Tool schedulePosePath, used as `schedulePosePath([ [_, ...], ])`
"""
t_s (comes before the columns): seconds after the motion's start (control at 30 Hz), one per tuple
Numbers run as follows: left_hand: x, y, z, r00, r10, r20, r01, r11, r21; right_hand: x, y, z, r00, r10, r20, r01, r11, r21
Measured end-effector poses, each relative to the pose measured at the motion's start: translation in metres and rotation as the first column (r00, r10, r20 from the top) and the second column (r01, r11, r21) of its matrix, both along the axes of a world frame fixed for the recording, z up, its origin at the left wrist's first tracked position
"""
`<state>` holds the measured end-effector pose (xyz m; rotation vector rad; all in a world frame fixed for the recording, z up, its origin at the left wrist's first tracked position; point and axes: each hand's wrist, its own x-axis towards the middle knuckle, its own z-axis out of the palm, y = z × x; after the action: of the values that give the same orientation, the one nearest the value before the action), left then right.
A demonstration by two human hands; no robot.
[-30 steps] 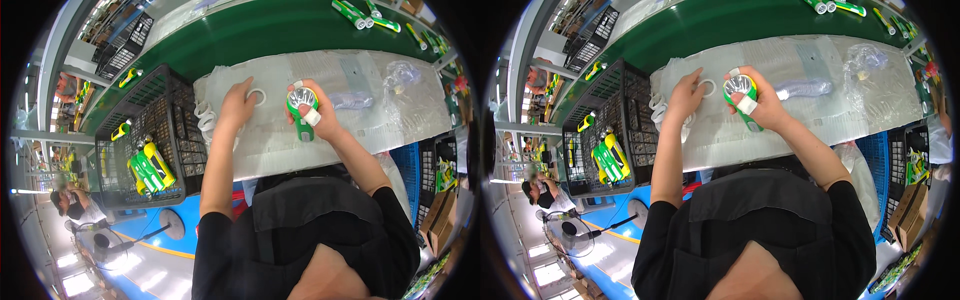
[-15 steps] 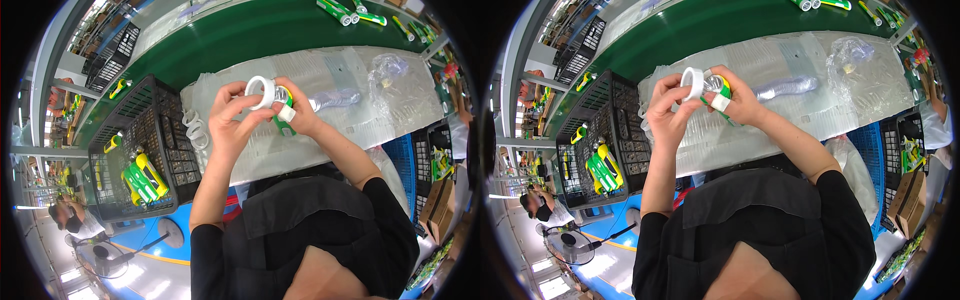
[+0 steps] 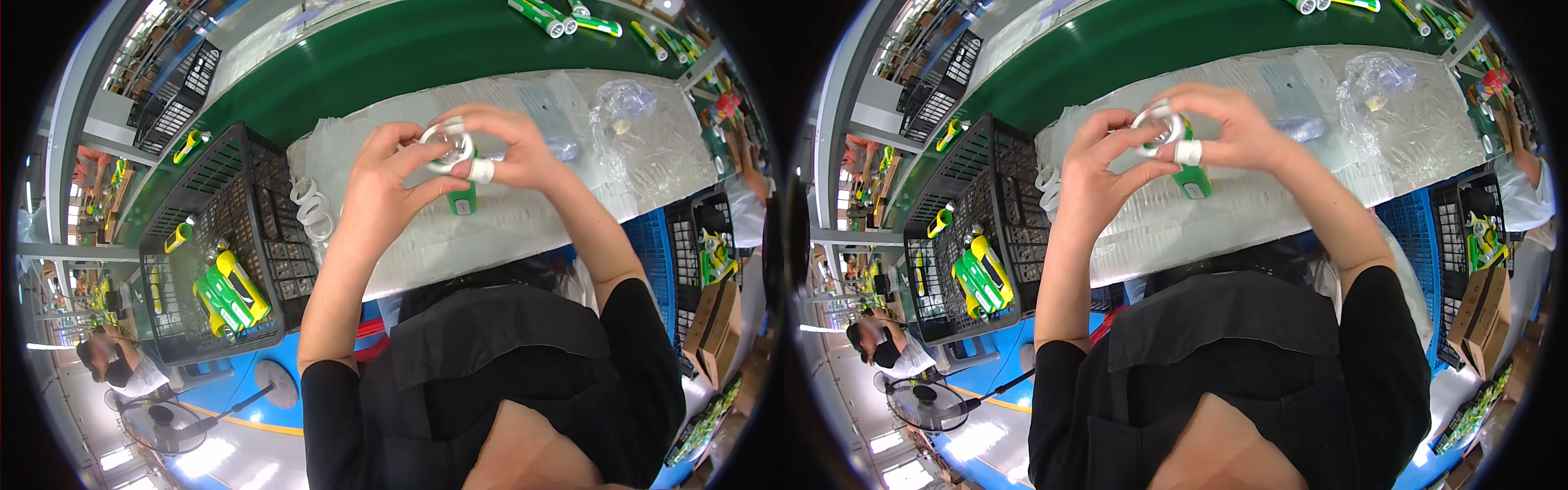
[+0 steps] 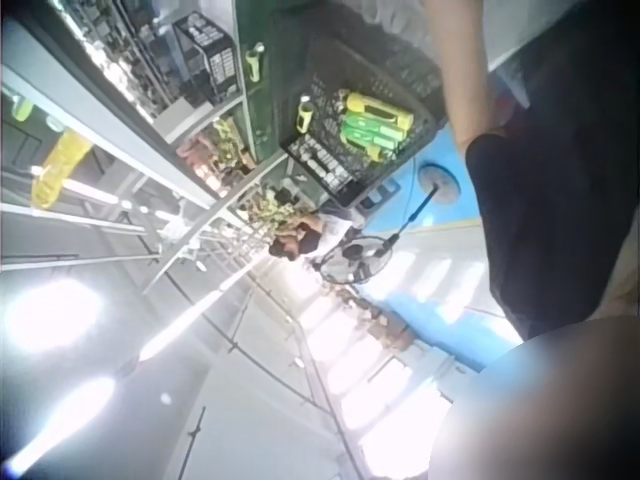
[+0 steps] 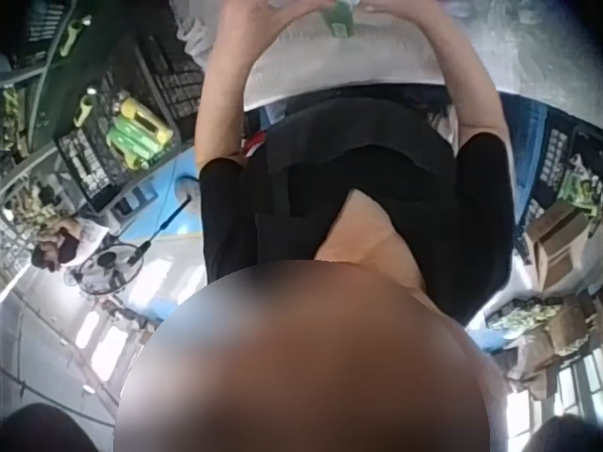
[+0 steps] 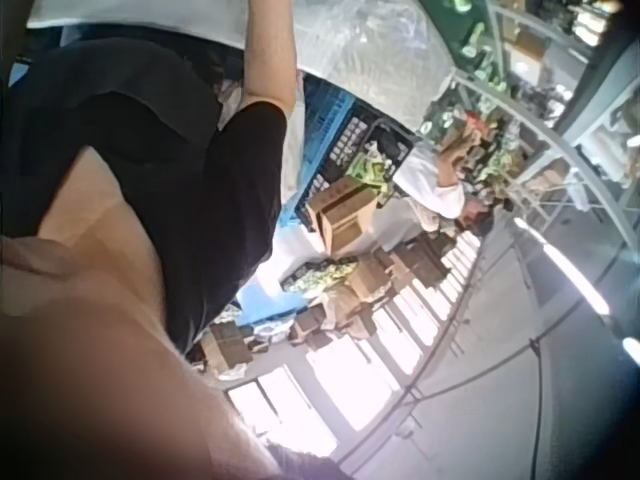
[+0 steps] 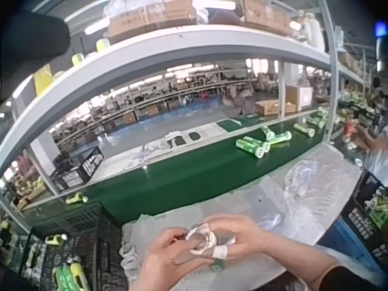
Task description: Assembling handheld flashlights by attaching plastic rings to the heads.
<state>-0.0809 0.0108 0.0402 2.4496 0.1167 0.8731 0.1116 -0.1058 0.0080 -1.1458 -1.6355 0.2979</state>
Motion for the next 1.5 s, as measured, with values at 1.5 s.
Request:
schedulePosePath([
  [1.5, 0.045, -0.012, -0.029, 0.998, -0.014, 0.067, 0.026, 0.983, -0.18, 0.001, 0.0, 0.082, 0.752, 0.026, 0.659, 0.387, 0.792, -0.473],
])
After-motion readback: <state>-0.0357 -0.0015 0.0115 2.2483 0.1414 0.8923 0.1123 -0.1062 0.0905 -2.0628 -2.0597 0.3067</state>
